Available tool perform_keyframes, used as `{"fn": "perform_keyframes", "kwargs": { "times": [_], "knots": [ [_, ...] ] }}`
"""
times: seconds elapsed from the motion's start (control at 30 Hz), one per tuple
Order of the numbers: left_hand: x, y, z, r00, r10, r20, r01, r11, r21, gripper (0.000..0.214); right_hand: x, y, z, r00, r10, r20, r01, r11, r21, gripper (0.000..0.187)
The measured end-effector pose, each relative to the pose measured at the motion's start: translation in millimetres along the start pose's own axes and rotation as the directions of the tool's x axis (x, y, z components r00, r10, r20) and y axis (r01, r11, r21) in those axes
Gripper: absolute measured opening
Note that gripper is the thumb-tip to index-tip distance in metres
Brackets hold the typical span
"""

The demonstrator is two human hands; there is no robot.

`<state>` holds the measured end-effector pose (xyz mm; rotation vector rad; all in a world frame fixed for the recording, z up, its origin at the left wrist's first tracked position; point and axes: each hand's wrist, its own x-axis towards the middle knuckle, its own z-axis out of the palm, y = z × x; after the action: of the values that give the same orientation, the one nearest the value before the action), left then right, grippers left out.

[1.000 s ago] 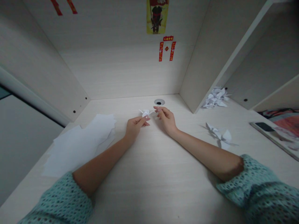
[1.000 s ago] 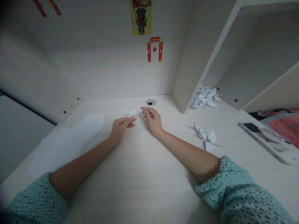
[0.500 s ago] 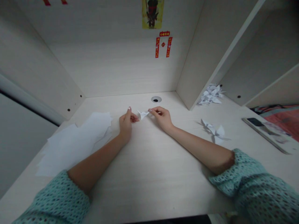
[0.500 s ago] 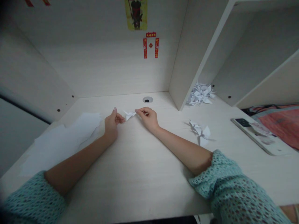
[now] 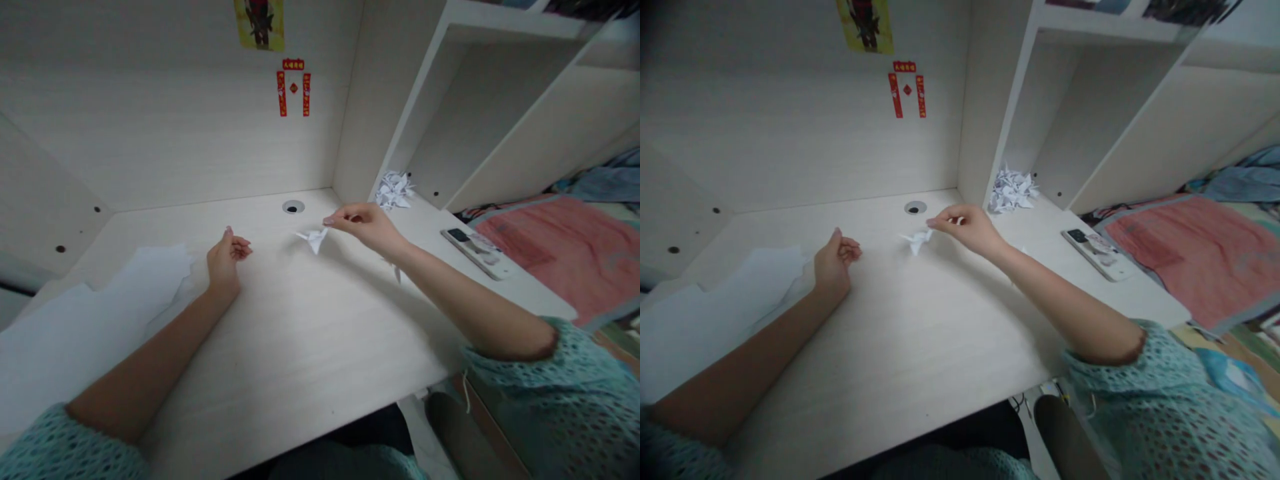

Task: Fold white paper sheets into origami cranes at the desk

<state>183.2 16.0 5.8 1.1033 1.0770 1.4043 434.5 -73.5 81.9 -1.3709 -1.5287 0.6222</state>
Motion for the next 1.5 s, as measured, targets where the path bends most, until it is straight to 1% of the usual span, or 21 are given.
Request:
{"fn": "perform_keyframes", "kwargs": {
  "times": [0.1, 0.13, 0.17, 0.23, 0.37, 0.47, 0.7, 0.8, 0.87, 0.93, 1.0, 1.07, 1.1, 1.17, 1.23, 1.27, 1.33, 1.37, 1.4, 1.43, 1.5],
  "knots": [
    [0.5, -1.0, 0.3, 1.0, 0.01, 0.029, -0.01, 1.0, 0.03, 0.042, -40.9, 21.8, -43.4, 0.987, 0.054, -0.152, -0.072, 0.991, -0.115, 0.026],
    [0.6, -1.3, 0.4, 0.999, 0.011, 0.035, -0.013, 0.999, 0.04, 0.042, -54.9, 32.0, -53.5, 0.985, 0.054, -0.163, -0.082, 0.982, -0.168, 0.024],
    [0.8, -1.6, 0.6, 0.999, 0.013, 0.041, -0.015, 0.999, 0.05, 0.041, -68.0, 42.6, -61.6, 0.988, 0.064, -0.138, -0.094, 0.97, -0.226, 0.023],
    [1.2, -2.2, 1.1, 0.999, 0.014, 0.045, -0.017, 0.998, 0.062, 0.041, -89.5, 62.4, -72.5, 0.986, 0.052, -0.16, -0.101, 0.944, -0.314, 0.021],
    [1.5, -3.3, 2.0, 0.998, 0.033, 0.044, -0.036, 0.998, 0.054, 0.04, -110.1, 87.2, -82.4, 0.978, -0.027, -0.205, -0.076, 0.875, -0.478, 0.02],
    [1.4, -3.7, 1.8, 0.998, 0.038, 0.048, -0.04, 0.998, 0.051, 0.04, -112.9, 92.8, -87.1, 0.982, -0.089, -0.167, -0.023, 0.82, -0.571, 0.02],
    [-0.3, -5.0, 1.4, 0.997, 0.047, 0.063, -0.051, 0.997, 0.058, 0.04, -118.7, 95.2, -95.8, 0.975, -0.164, -0.147, 0.019, 0.725, -0.688, 0.02],
    [-1.5, -5.6, 1.4, 0.996, 0.057, 0.07, -0.061, 0.997, 0.051, 0.041, -117.8, 77.2, -93.0, 0.966, -0.215, -0.141, 0.056, 0.71, -0.702, 0.016],
    [-1.4, -6.4, 0.9, 0.996, 0.056, 0.068, -0.059, 0.997, 0.04, 0.04, -112.8, 48.7, -84.8, 0.957, -0.264, -0.118, 0.117, 0.726, -0.677, 0.014],
    [-0.9, -7.4, 0.3, 0.996, 0.054, 0.069, -0.057, 0.997, 0.049, 0.041, -104.3, 11.5, -68.8, 0.951, -0.296, -0.093, 0.182, 0.774, -0.606, 0.012],
    [-1.2, -8.4, 0.5, 0.996, 0.064, 0.062, -0.069, 0.995, 0.068, 0.041, -93.0, -22.3, -43.0, 0.941, -0.338, -0.023, 0.281, 0.817, -0.504, 0.012],
    [-4.6, -7.8, 2.1, 0.993, 0.103, 0.055, -0.108, 0.989, 0.102, 0.042, -81.0, -40.5, -7.4, 0.927, -0.369, 0.062, 0.364, 0.852, -0.375, 0.015],
    [-8.1, -6.3, 3.4, 0.99, 0.13, 0.052, -0.136, 0.982, 0.131, 0.043, -75.6, -41.8, 13.0, 0.925, -0.37, 0.089, 0.379, 0.875, -0.301, 0.018],
    [-18.4, 0.1, 6.0, 0.976, 0.207, 0.064, -0.215, 0.956, 0.198, 0.044, -66.9, -30.9, 54.9, 0.931, -0.348, 0.109, 0.362, 0.92, -0.151, 0.023],
    [-31.4, 11.5, 5.7, 0.96, 0.245, 0.137, -0.275, 0.92, 0.279, 0.043, -61.9, -10.6, 91.1, 0.953, -0.274, 0.128, 0.282, 0.958, -0.053, 0.026],
    [-37.5, 18.8, 3.1, 0.946, 0.252, 0.207, -0.31, 0.89, 0.335, 0.041, -60.7, -0.5, 104.8, 0.961, -0.247, 0.123, 0.251, 0.968, -0.021, 0.026],
    [-45.9, 35.0, -9.6, 0.905, 0.23, 0.357, -0.394, 0.771, 0.501, 0.032, -60.5, 14.9, 121.6, 0.963, -0.235, 0.131, 0.234, 0.972, 0.022, 0.026],
    [-47.2, 42.8, -20.1, 0.882, 0.224, 0.416, -0.447, 0.679, 0.582, 0.031, -61.0, 19.5, 125.2, 0.959, -0.244, 0.142, 0.243, 0.97, 0.026, 0.026],
    [-46.5, 49.6, -33.4, 0.864, 0.225, 0.451, -0.493, 0.565, 0.662, 0.032, -61.8, 22.3, 126.3, 0.955, -0.255, 0.15, 0.254, 0.967, 0.028, 0.027],
    [-44.0, 54.9, -49.0, 0.86, 0.221, 0.46, -0.51, 0.429, 0.746, 0.034, -62.6, 23.6, 125.9, 0.954, -0.254, 0.16, 0.252, 0.967, 0.029, 0.027],
    [-35.9, 59.9, -83.6, 0.894, 0.162, 0.418, -0.439, 0.131, 0.889, 0.052, -63.9, 23.8, 123.5, 0.958, -0.24, 0.16, 0.236, 0.971, 0.041, 0.024]
  ]
}}
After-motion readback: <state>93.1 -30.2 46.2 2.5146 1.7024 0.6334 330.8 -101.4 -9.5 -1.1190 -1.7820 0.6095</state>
